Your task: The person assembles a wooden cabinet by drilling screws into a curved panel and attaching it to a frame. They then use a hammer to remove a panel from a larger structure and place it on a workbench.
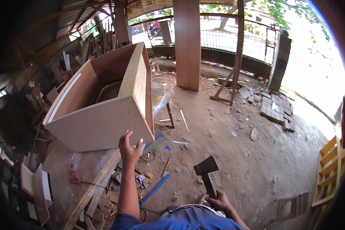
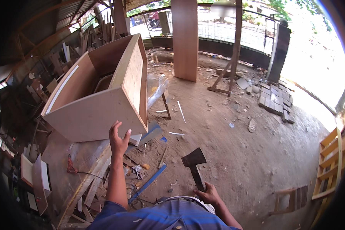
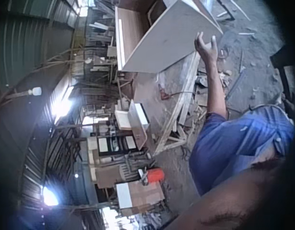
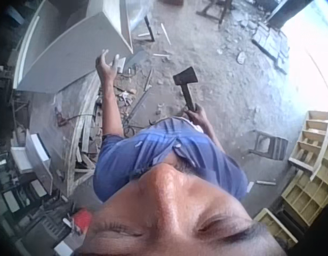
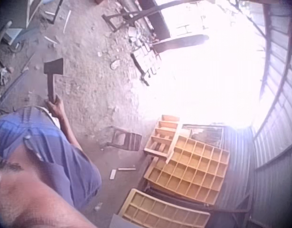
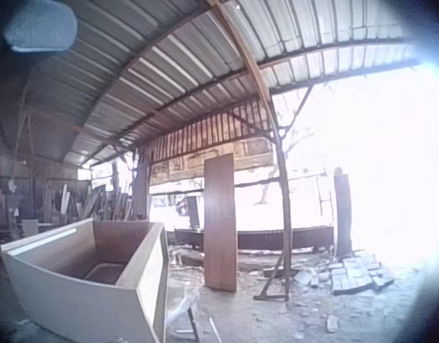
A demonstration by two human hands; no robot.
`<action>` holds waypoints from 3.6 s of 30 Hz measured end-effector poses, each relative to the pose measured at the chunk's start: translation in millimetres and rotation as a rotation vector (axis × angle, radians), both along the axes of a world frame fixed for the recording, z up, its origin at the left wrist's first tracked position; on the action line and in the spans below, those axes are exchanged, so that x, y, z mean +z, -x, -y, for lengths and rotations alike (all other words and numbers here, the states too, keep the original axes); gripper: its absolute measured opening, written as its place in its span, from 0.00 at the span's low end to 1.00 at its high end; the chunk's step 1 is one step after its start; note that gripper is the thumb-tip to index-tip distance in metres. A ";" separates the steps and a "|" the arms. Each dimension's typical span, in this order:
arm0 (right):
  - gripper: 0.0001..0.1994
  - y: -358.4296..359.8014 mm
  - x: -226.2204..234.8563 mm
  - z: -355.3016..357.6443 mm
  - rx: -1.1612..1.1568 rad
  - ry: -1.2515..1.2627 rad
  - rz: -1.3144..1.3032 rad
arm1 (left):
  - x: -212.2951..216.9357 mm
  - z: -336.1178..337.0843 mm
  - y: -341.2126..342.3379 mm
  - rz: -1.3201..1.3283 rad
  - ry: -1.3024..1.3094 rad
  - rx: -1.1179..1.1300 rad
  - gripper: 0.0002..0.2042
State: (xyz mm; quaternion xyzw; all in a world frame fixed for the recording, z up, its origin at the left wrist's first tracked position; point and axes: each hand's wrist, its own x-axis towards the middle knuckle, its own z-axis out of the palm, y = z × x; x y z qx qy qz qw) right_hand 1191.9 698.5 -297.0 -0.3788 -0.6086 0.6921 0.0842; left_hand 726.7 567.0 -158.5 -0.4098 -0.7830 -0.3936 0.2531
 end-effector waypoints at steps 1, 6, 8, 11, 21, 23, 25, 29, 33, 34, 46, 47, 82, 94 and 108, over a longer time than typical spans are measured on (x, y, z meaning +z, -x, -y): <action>0.20 10.3 3.0 -25.3 0.048 -0.020 0.050 | 11.7 -19.4 9.5 -0.043 -0.010 0.030 0.29; 0.20 67.1 26.2 -135.5 0.224 -0.040 0.068 | 62.1 -70.6 43.9 -0.187 -0.018 0.213 0.37; 0.20 89.1 19.2 -171.9 0.263 -0.026 0.058 | 79.5 -89.0 56.2 -0.210 -0.023 0.288 0.37; 0.21 138.8 23.3 -214.4 0.268 0.033 0.087 | 84.2 -109.7 80.7 -0.263 -0.064 0.358 0.39; 0.18 292.7 59.9 -354.6 0.323 0.050 -0.045 | 78.2 -146.4 103.7 -0.256 -0.231 0.536 0.42; 0.17 335.6 75.9 -376.7 0.295 0.012 -0.058 | 77.5 -145.5 106.6 -0.271 -0.205 0.573 0.38; 0.16 382.0 92.9 -396.9 0.363 -0.024 -0.096 | 76.3 -139.0 107.3 -0.285 -0.166 0.597 0.37; 0.17 481.3 108.0 -437.7 0.476 -0.098 -0.285 | 74.4 -141.1 111.2 -0.289 -0.177 0.635 0.36; 0.14 588.2 135.1 -462.7 0.625 -0.124 -0.386 | 77.8 -141.6 112.9 -0.261 -0.163 0.647 0.37; 0.14 614.1 144.7 -463.6 0.664 -0.126 -0.421 | 80.3 -143.3 112.5 -0.263 -0.168 0.671 0.36; 0.20 790.4 177.6 -569.5 0.852 -0.164 -0.521 | 179.1 -281.7 150.7 0.152 0.274 1.193 0.44; 0.19 796.3 175.8 -575.7 0.842 -0.135 -0.522 | 174.3 -288.2 164.1 0.196 0.371 1.233 0.45; 0.24 797.0 374.9 -337.3 1.490 0.224 -0.256 | 99.9 -175.1 75.9 0.162 -0.259 0.974 0.63; 0.22 781.5 381.4 -259.4 1.949 0.169 0.304 | 79.8 -152.3 82.9 0.214 -0.321 0.834 0.68; 0.31 787.0 415.1 -191.8 2.351 -0.164 0.552 | 169.5 -138.0 153.2 0.330 0.104 0.579 0.34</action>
